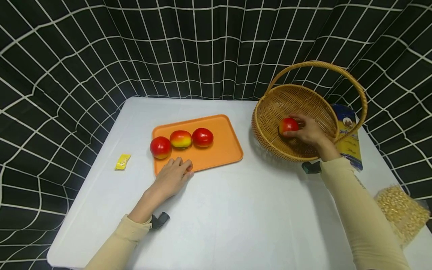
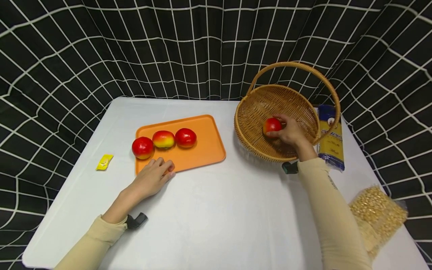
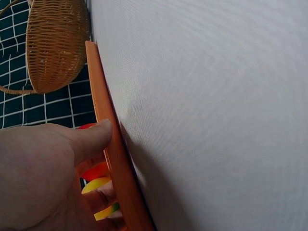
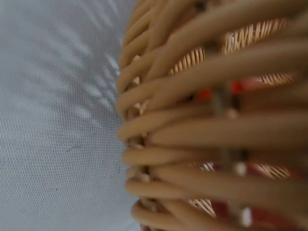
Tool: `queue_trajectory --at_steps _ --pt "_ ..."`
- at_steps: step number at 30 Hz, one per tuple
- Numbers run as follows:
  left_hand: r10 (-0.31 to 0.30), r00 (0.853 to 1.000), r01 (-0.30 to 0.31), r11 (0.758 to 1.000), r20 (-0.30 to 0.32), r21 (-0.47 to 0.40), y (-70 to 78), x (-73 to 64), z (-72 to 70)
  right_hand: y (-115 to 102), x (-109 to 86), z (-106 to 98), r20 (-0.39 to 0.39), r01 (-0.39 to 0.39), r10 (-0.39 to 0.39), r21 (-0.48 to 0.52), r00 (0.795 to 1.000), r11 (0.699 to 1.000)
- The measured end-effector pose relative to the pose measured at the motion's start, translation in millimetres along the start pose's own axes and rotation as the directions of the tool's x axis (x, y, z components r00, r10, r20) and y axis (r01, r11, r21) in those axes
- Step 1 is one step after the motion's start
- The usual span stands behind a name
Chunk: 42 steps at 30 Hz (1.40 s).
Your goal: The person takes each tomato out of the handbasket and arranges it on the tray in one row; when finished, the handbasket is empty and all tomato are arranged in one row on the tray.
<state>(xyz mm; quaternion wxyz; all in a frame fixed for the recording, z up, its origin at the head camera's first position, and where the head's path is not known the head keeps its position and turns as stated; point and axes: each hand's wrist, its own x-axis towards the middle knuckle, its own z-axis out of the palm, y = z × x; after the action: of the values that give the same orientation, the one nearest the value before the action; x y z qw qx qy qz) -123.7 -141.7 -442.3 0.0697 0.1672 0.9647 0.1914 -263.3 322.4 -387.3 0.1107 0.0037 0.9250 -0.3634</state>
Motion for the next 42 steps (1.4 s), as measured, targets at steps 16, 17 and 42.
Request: queue_trajectory --at_steps 16,17,42 --pt "-0.009 1.000 0.009 1.000 0.002 -0.005 -0.8 -0.4 0.7 -15.0 -3.8 -4.5 -0.076 0.049 -0.052 -0.039 0.996 0.998" --pt "-0.010 1.000 0.010 1.000 0.002 -0.004 -0.9 -0.5 0.8 -16.8 -4.3 -4.5 -0.083 0.051 -0.054 -0.036 0.995 0.998" --pt "-0.010 1.000 0.010 1.000 0.008 -0.017 0.3 -0.2 -0.8 -79.3 -17.1 0.7 -0.214 0.153 -0.143 0.033 0.966 0.988"
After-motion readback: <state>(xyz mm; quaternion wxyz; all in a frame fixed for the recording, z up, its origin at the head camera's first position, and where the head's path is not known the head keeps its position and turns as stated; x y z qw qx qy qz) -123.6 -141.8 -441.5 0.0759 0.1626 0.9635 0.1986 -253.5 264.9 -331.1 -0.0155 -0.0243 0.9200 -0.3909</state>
